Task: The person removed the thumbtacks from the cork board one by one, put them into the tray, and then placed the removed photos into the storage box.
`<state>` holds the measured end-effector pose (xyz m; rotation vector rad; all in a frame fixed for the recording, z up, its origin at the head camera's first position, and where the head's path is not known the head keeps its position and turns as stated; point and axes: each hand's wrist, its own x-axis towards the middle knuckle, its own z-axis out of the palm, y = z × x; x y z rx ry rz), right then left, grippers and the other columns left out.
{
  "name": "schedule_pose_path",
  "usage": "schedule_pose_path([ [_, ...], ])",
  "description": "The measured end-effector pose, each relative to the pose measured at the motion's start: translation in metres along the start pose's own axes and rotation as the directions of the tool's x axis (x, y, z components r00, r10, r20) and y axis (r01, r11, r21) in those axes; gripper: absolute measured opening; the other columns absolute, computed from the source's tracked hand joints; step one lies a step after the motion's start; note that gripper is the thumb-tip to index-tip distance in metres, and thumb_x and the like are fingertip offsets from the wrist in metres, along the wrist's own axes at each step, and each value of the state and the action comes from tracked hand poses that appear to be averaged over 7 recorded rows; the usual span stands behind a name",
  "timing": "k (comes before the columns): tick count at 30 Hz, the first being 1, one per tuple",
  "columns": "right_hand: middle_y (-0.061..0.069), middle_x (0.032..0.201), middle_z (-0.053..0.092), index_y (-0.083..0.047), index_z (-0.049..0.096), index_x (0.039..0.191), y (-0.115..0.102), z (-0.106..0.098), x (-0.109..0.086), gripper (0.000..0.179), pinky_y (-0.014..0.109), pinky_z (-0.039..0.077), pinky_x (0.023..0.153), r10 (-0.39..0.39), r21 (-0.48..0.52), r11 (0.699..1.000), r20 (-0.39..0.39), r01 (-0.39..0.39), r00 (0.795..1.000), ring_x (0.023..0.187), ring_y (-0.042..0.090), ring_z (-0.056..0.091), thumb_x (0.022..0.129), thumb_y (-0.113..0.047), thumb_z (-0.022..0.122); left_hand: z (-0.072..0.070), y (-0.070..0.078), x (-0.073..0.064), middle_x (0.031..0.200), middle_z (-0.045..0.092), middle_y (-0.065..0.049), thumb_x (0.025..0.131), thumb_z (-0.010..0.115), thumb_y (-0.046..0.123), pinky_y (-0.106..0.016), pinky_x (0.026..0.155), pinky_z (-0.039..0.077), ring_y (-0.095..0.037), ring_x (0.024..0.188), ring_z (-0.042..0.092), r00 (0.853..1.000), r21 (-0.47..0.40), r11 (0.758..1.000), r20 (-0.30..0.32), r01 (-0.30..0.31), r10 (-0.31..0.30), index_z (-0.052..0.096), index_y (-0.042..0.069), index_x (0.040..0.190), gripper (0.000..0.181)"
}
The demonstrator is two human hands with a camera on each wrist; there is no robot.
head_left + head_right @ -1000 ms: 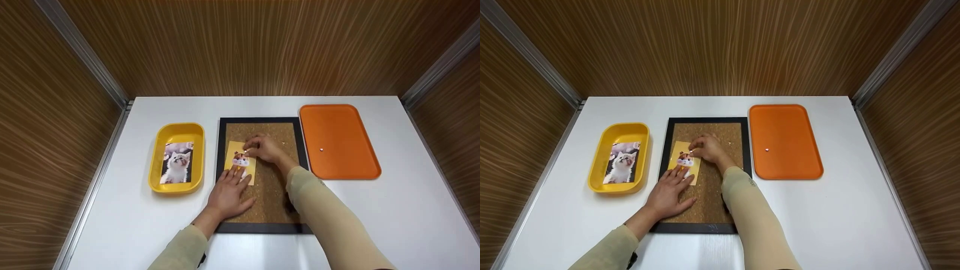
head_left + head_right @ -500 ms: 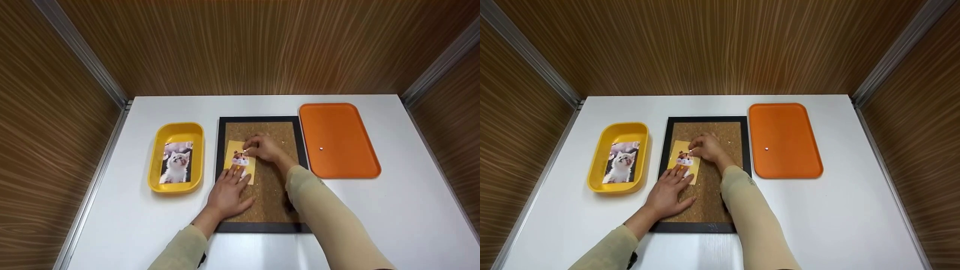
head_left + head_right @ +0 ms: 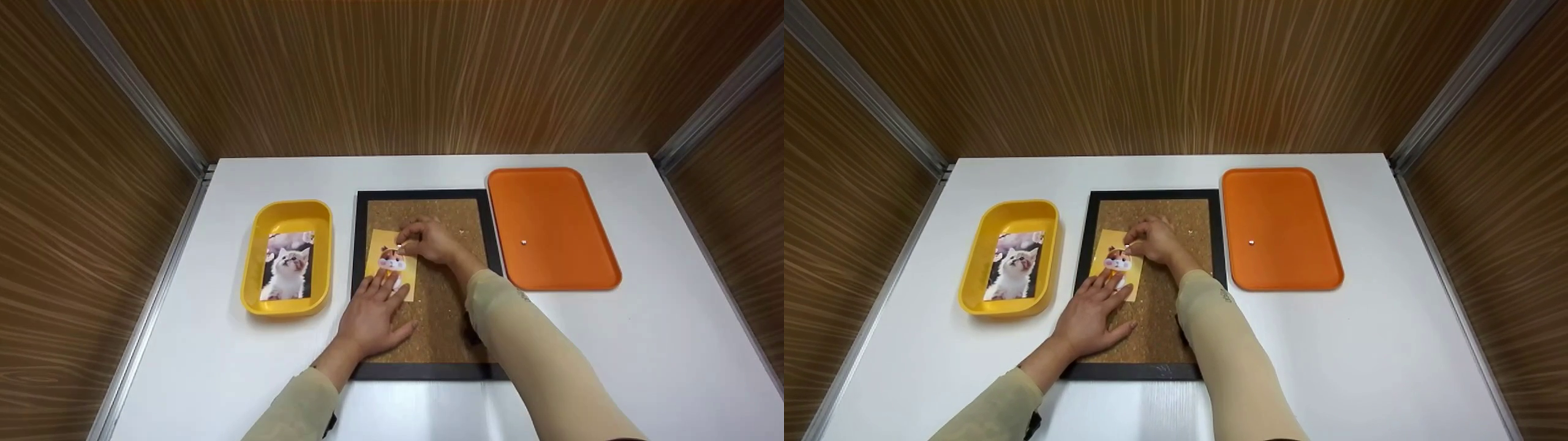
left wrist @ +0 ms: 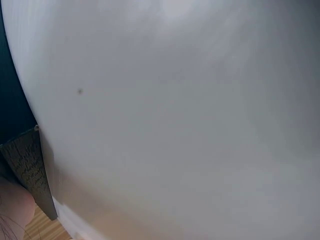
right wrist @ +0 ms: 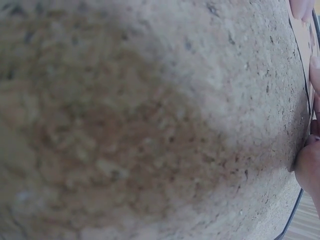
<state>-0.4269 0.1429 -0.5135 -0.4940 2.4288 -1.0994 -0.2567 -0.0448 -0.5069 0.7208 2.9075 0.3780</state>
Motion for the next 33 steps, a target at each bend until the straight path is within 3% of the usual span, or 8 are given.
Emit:
schedule_pose_path([
  [17, 0.009, 0.14, 0.065, -0.013, 0.081, 0.104, 0.0012, 0.0009, 0.0012, 0.017, 0.052, 0.036, 0.119, 0.012, 0.005, 1.0, -0.004, -0.012, 1.0, 0.136, 0.032, 0.052, 0.091, -0.022, 0.087, 0.0009, -0.0008, -0.0007, 0.168, 0.041, -0.009, 0.1, 0.052, 0.067, -0.052, 0.127, 0.026, -0.032, 0.158, 0.029, 1.0, 0.005, 1.0, -0.015, -0.005, 0.005, 0.056, 0.02, 0.156, 0.073],
  [24, 0.011, 0.139, 0.065, -0.012, 0.082, 0.105, 0.0013, 0.0004, 0.0006, 0.018, 0.053, 0.033, 0.121, -0.024, -0.015, 1.0, -0.008, 0.024, 1.0, 0.138, 0.034, 0.051, 0.091, -0.022, 0.087, -0.0002, -0.0008, -0.0011, 0.168, 0.041, -0.009, 0.1, 0.051, 0.067, -0.052, 0.128, 0.025, -0.031, 0.159, 0.029, 1.0, 0.012, 1.0, -0.012, -0.005, 0.005, 0.056, 0.02, 0.156, 0.073],
  [33, 0.012, 0.137, 0.066, -0.009, 0.081, 0.103, 0.0, 0.0003, -0.0004, 0.017, 0.052, 0.033, 0.12, -0.02, 0.026, 0.999, -0.013, 0.02, 1.0, 0.135, 0.033, 0.053, 0.091, -0.019, 0.087, -0.0006, 0.0, -0.0009, 0.168, 0.04, -0.009, 0.1, 0.053, 0.066, -0.053, 0.127, 0.026, -0.032, 0.159, 0.028, 1.0, -0.003, 1.0, -0.014, -0.004, 0.004, 0.057, 0.02, 0.156, 0.072],
])
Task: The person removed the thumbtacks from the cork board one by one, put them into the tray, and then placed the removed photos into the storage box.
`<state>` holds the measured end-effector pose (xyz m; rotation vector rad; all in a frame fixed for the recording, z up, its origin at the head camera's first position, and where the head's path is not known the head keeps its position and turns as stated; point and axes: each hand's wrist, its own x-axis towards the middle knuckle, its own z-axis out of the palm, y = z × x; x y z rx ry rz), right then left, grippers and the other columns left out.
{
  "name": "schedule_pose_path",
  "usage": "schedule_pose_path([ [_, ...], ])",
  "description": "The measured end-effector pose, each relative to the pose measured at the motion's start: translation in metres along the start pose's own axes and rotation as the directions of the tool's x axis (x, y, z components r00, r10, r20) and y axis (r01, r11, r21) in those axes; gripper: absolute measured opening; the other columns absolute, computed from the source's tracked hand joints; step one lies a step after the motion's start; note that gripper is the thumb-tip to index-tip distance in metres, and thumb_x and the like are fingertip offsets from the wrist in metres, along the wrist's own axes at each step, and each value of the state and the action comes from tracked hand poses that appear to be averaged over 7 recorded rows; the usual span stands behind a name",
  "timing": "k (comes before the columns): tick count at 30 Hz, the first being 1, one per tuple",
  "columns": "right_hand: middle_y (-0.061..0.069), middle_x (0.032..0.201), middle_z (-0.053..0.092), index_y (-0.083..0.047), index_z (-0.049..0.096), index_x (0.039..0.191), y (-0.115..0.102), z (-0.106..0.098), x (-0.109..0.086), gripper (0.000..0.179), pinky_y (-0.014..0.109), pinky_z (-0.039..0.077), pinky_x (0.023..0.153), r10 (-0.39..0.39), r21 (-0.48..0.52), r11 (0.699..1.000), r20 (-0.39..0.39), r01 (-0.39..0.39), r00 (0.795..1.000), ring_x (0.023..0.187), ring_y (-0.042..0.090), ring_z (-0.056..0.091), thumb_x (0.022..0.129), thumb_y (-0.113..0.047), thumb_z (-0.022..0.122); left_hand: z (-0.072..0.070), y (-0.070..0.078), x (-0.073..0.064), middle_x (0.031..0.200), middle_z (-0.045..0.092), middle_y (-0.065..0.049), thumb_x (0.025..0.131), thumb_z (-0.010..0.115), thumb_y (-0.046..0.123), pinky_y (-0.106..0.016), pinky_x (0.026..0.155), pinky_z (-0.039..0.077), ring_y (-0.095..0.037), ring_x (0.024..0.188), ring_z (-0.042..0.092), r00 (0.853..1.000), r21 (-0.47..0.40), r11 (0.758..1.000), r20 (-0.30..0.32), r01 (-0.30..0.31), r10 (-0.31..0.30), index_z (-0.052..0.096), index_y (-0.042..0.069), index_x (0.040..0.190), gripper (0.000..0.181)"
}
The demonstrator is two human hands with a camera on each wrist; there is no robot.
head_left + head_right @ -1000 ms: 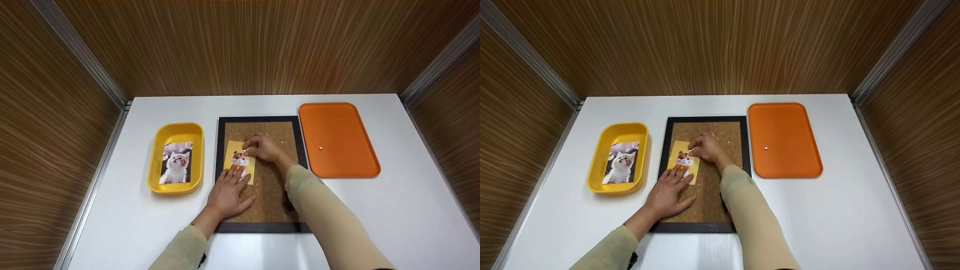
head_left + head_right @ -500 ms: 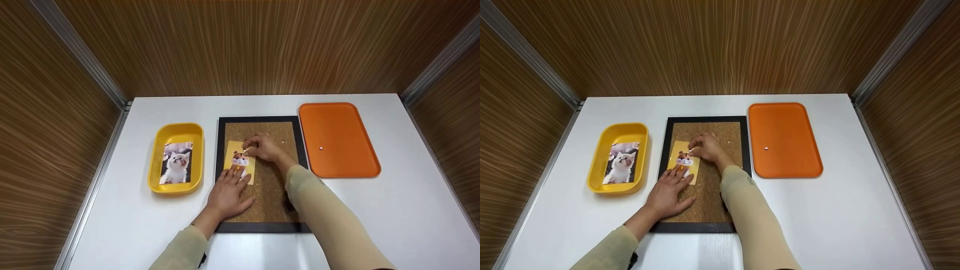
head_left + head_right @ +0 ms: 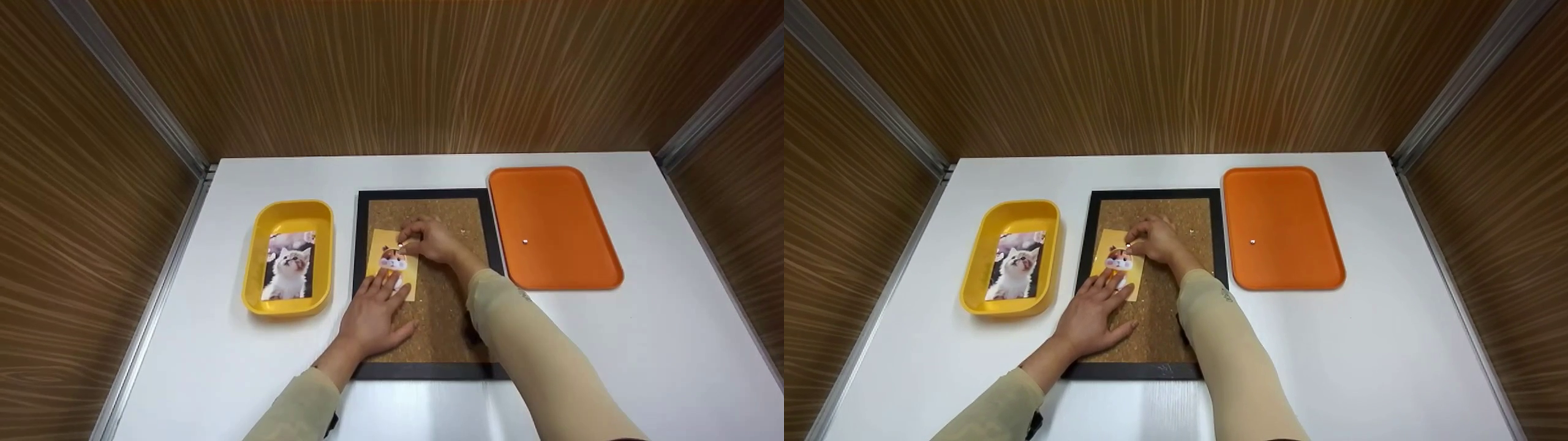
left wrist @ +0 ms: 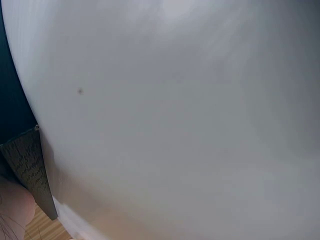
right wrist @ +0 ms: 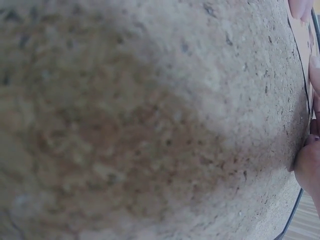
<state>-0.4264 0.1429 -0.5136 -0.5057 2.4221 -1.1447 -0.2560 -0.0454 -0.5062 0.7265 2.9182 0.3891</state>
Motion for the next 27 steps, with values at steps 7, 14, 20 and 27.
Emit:
schedule_pose_path([
  [7, 0.01, 0.139, 0.065, -0.012, 0.081, 0.102, -0.0016, -0.0012, 0.0001, 0.017, 0.052, 0.037, 0.118, 0.037, -0.014, 0.999, 0.007, -0.037, 0.999, 0.135, 0.033, 0.052, 0.09, -0.023, 0.087, -0.001, -0.0001, 0.001, 0.169, 0.038, -0.009, 0.1, 0.051, 0.067, -0.052, 0.128, 0.024, -0.031, 0.16, 0.026, 1.0, 0.002, 1.0, 0.02, 0.005, -0.005, 0.055, 0.021, 0.157, 0.073],
  [14, 0.011, 0.142, 0.064, -0.012, 0.081, 0.103, -0.0016, -0.001, 0.0007, 0.018, 0.053, 0.034, 0.12, 0.035, -0.034, 0.999, 0.016, -0.035, 0.999, 0.138, 0.034, 0.05, 0.091, -0.024, 0.087, -0.0005, -0.0002, 0.0002, 0.169, 0.039, -0.009, 0.1, 0.051, 0.068, -0.052, 0.128, 0.025, -0.031, 0.159, 0.027, 1.0, 0.017, 1.0, 0.014, 0.001, -0.001, 0.055, 0.021, 0.157, 0.074],
  [20, 0.011, 0.141, 0.064, -0.012, 0.08, 0.1, -0.002, -0.0009, 0.0009, 0.016, 0.054, 0.03, 0.122, 0.032, -0.03, 0.999, 0.019, -0.031, 0.999, 0.139, 0.035, 0.05, 0.091, -0.023, 0.087, -0.0005, -0.0006, 0.0, 0.169, 0.04, -0.009, 0.1, 0.052, 0.068, -0.052, 0.128, 0.025, -0.032, 0.159, 0.028, 1.0, 0.018, 1.0, 0.012, -0.001, 0.001, 0.055, 0.021, 0.157, 0.074],
  [27, 0.012, 0.133, 0.067, -0.008, 0.076, 0.092, -0.0003, -0.001, 0.0002, 0.016, 0.052, 0.03, 0.121, -0.012, 0.009, 1.0, -0.005, 0.012, 1.0, 0.134, 0.035, 0.052, 0.088, -0.018, 0.089, -0.0005, 0.0, 0.0002, 0.168, 0.041, -0.009, 0.1, 0.053, 0.066, -0.052, 0.127, 0.025, -0.032, 0.159, 0.028, 1.0, 0.002, 1.0, 0.004, 0.004, -0.004, 0.056, 0.02, 0.156, 0.073],
])
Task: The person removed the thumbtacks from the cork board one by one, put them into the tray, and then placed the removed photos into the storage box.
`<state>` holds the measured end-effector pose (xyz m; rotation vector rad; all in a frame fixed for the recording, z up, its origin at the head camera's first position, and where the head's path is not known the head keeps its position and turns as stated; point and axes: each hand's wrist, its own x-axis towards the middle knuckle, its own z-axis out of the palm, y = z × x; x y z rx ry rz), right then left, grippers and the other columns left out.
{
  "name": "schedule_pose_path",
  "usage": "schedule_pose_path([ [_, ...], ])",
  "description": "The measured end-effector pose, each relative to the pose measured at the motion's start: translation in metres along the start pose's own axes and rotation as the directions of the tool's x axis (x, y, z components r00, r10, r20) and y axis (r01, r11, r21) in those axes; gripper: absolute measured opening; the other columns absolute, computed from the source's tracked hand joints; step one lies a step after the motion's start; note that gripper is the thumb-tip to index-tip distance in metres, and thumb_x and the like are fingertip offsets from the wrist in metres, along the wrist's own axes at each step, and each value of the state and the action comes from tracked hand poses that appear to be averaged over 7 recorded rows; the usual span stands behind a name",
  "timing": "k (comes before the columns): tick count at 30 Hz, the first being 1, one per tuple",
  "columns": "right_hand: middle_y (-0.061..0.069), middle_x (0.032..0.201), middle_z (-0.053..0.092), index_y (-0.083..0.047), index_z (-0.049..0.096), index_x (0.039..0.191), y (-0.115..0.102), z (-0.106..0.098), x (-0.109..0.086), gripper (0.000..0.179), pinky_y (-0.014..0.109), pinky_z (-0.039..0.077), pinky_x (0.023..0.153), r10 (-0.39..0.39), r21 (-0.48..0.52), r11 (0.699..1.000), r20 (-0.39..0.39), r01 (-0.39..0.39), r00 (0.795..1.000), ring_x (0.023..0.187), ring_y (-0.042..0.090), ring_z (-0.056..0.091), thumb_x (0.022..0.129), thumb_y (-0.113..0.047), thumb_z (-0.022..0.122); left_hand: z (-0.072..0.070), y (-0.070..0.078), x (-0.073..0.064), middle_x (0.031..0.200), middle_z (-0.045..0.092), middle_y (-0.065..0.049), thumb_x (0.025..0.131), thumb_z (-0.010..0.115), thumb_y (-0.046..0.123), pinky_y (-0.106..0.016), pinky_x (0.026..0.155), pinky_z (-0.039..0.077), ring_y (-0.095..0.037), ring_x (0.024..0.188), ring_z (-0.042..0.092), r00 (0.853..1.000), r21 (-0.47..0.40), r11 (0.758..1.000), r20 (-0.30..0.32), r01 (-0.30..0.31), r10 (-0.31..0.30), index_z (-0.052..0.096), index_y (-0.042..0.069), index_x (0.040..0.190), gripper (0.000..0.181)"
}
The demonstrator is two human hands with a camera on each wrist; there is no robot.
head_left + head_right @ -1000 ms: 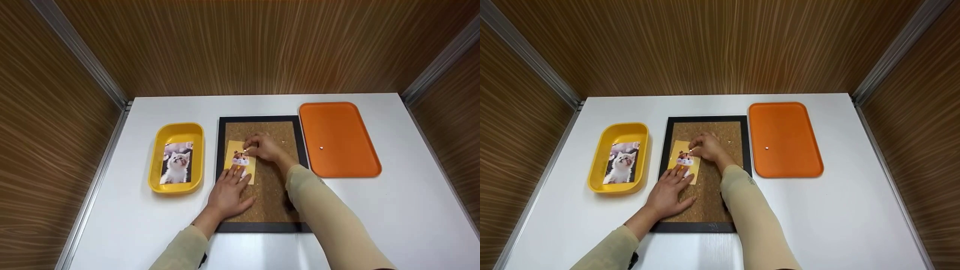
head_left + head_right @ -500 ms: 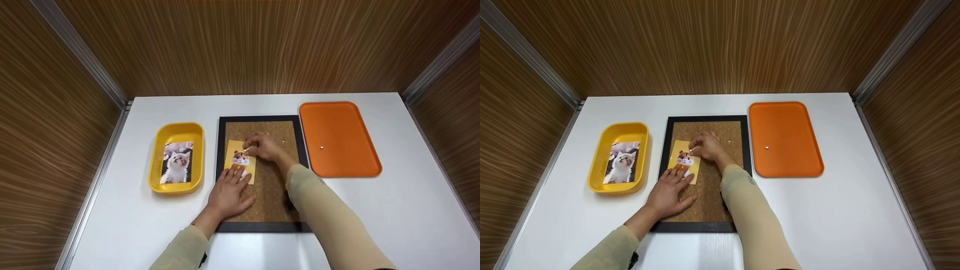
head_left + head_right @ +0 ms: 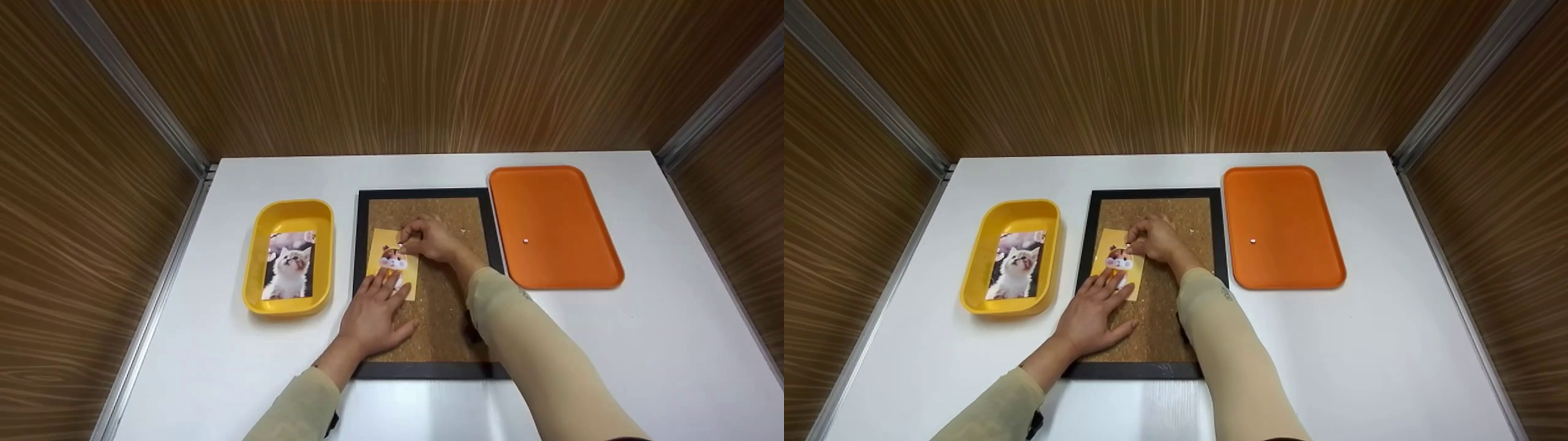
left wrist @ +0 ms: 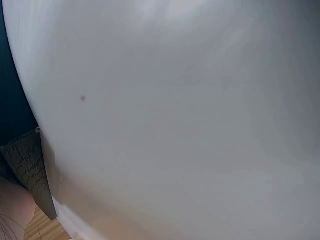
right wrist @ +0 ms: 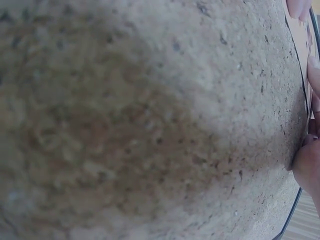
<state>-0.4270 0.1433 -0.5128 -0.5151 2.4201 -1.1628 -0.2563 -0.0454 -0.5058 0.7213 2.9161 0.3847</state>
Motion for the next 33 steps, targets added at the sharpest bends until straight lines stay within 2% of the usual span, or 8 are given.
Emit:
schedule_pose_path([
  [9, 0.012, 0.138, 0.065, -0.011, 0.079, 0.098, 0.0, -0.0003, 0.0004, 0.016, 0.054, 0.029, 0.122, 0.006, -0.05, 0.999, 0.02, -0.005, 1.0, 0.137, 0.036, 0.05, 0.09, -0.022, 0.087, 0.0, 0.0002, 0.0002, 0.168, 0.041, -0.009, 0.1, 0.053, 0.066, -0.052, 0.127, 0.025, -0.032, 0.159, 0.028, 1.0, -0.002, 1.0, 0.001, 0.0, 0.0, 0.056, 0.02, 0.156, 0.072],
  [14, 0.012, 0.136, 0.066, -0.01, 0.08, 0.104, -0.0009, -0.0004, 0.0005, 0.02, 0.053, 0.031, 0.121, 0.011, -0.044, 0.999, 0.017, -0.01, 1.0, 0.136, 0.036, 0.05, 0.09, -0.023, 0.088, -0.0002, -0.0002, 0.0003, 0.168, 0.04, -0.009, 0.1, 0.052, 0.066, -0.052, 0.127, 0.025, -0.032, 0.159, 0.028, 1.0, -0.003, 1.0, 0.008, 0.001, -0.001, 0.056, 0.02, 0.156, 0.073],
  [24, 0.013, 0.14, 0.064, -0.01, 0.08, 0.106, -0.0029, -0.0004, 0.0003, 0.02, 0.053, 0.031, 0.122, 0.033, -0.036, 0.999, 0.027, -0.032, 0.999, 0.138, 0.037, 0.049, 0.091, -0.021, 0.087, 0.0001, -0.0009, 0.0, 0.168, 0.041, -0.01, 0.1, 0.052, 0.066, -0.052, 0.128, 0.025, -0.033, 0.159, 0.028, 1.0, -0.007, 1.0, -0.004, -0.007, 0.007, 0.056, 0.019, 0.156, 0.073],
  [30, 0.015, 0.138, 0.064, -0.006, 0.08, 0.106, -0.0028, 0.0005, 0.0013, 0.021, 0.054, 0.029, 0.123, 0.0, -0.043, 0.999, 0.031, 0.001, 1.0, 0.137, 0.037, 0.051, 0.092, -0.019, 0.086, -0.0001, 0.0, -0.0008, 0.168, 0.041, -0.01, 0.1, 0.051, 0.067, -0.052, 0.127, 0.026, -0.032, 0.159, 0.029, 1.0, 0.004, 1.0, -0.007, -0.002, 0.002, 0.056, 0.02, 0.156, 0.073],
  [33, 0.014, 0.138, 0.064, -0.006, 0.08, 0.107, -0.0035, 0.0005, 0.0018, 0.021, 0.054, 0.028, 0.123, 0.017, -0.055, 0.998, 0.035, -0.015, 0.999, 0.137, 0.036, 0.05, 0.092, -0.02, 0.085, -0.0001, 0.0, -0.0008, 0.169, 0.04, -0.009, 0.101, 0.05, 0.068, -0.052, 0.128, 0.025, -0.032, 0.159, 0.027, 1.0, 0.014, 1.0, 0.005, 0.0, -0.001, 0.055, 0.021, 0.157, 0.074],
])
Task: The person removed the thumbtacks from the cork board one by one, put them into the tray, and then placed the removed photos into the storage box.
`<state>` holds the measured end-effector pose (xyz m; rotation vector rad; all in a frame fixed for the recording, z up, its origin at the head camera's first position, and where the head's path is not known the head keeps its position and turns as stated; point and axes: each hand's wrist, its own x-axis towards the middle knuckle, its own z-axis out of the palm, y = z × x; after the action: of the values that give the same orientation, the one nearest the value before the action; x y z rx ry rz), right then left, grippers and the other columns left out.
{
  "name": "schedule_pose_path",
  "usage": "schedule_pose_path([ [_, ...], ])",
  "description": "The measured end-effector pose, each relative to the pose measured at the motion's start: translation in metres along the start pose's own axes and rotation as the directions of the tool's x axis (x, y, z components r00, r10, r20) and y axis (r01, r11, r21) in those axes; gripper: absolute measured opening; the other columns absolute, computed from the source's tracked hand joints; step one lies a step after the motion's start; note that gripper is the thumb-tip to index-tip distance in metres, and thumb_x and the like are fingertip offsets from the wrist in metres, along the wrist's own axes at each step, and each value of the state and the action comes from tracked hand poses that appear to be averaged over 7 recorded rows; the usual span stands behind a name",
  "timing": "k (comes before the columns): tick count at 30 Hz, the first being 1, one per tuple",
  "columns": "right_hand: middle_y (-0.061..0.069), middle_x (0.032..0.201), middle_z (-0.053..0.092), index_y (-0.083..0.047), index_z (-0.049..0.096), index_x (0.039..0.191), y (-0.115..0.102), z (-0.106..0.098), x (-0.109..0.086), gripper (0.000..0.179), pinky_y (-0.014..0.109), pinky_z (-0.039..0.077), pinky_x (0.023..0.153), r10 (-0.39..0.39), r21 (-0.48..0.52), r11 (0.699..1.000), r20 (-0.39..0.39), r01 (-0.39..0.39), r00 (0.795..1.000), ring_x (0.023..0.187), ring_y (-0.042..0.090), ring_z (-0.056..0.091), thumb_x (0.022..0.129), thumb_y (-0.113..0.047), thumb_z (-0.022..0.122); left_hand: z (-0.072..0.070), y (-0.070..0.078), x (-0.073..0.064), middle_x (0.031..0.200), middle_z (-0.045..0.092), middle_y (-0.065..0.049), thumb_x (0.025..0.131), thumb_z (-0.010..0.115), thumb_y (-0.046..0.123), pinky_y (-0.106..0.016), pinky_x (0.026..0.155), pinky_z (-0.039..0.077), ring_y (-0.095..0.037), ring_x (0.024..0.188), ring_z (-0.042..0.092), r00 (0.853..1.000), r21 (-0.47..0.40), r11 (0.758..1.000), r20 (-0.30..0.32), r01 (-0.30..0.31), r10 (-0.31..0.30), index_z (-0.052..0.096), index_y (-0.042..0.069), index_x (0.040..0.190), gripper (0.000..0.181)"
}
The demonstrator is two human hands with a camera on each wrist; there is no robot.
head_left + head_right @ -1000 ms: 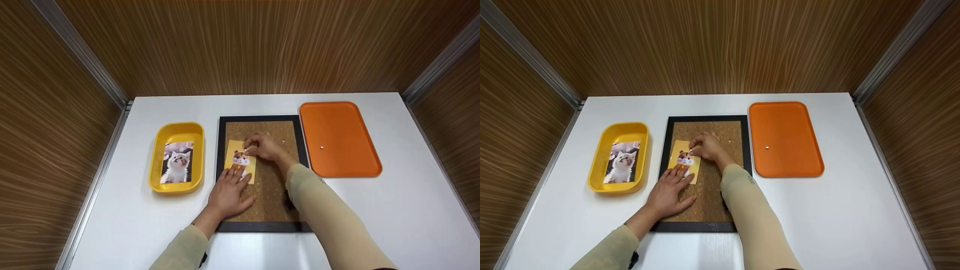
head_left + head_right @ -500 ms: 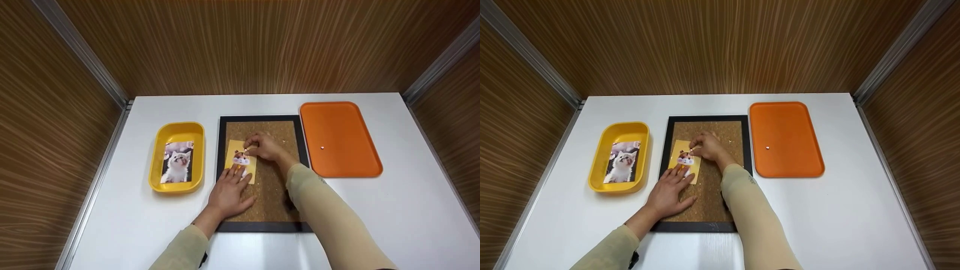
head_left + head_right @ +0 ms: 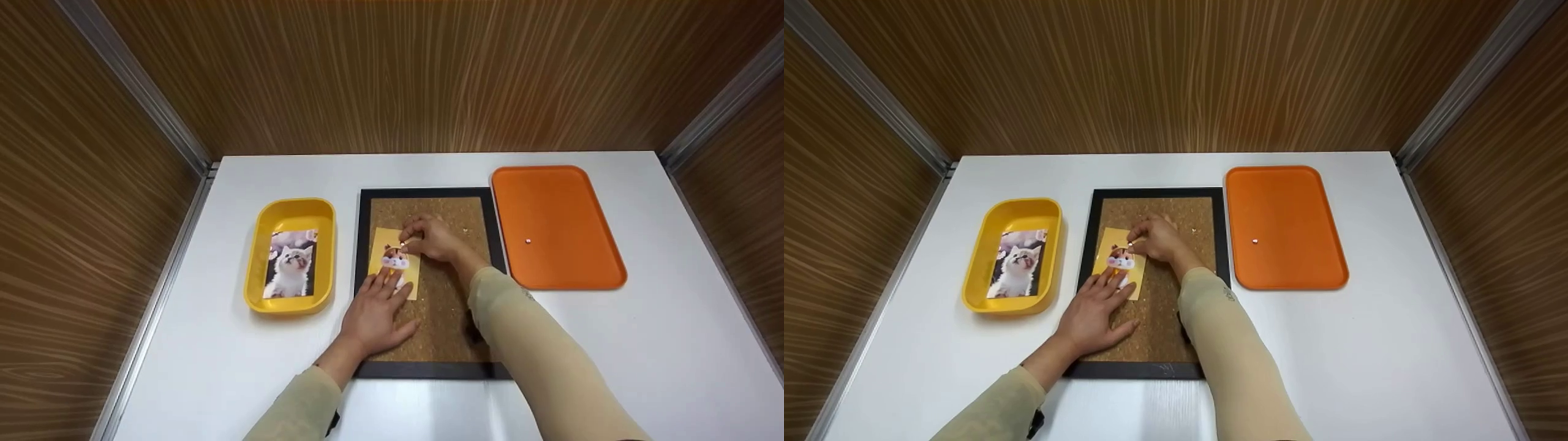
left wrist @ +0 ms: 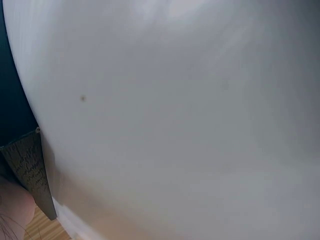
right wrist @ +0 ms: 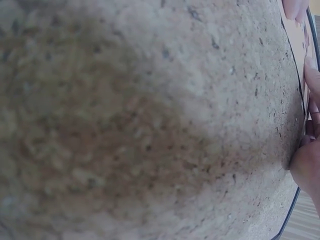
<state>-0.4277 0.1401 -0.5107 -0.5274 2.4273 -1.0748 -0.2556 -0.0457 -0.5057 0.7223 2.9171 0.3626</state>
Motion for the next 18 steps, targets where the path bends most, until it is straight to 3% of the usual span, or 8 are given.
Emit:
schedule_pose_path([
  [11, 0.014, 0.138, 0.063, -0.006, 0.08, 0.104, 0.0006, 0.0009, -0.0003, 0.014, 0.053, 0.03, 0.122, 0.01, 0.033, 0.999, -0.012, -0.01, 1.0, 0.137, 0.036, 0.05, 0.094, -0.014, 0.082, 0.0008, -0.0004, 0.0008, 0.168, 0.041, -0.009, 0.1, 0.051, 0.068, -0.052, 0.127, 0.027, -0.032, 0.158, 0.03, 1.0, 0.01, 1.0, -0.01, -0.005, 0.005, 0.056, 0.02, 0.156, 0.073],
  [18, 0.019, 0.133, 0.064, -0.003, 0.078, 0.103, -0.0044, -0.0018, 0.0023, 0.01, 0.051, 0.039, 0.118, -0.005, 0.053, 0.999, 0.03, 0.003, 1.0, 0.13, 0.037, 0.056, 0.094, -0.006, 0.077, 0.0033, -0.002, 0.0007, 0.166, 0.044, -0.01, 0.099, 0.054, 0.065, -0.052, 0.126, 0.028, -0.033, 0.157, 0.033, 0.999, 0.01, 1.0, -0.04, -0.018, 0.018, 0.057, 0.019, 0.155, 0.072],
])
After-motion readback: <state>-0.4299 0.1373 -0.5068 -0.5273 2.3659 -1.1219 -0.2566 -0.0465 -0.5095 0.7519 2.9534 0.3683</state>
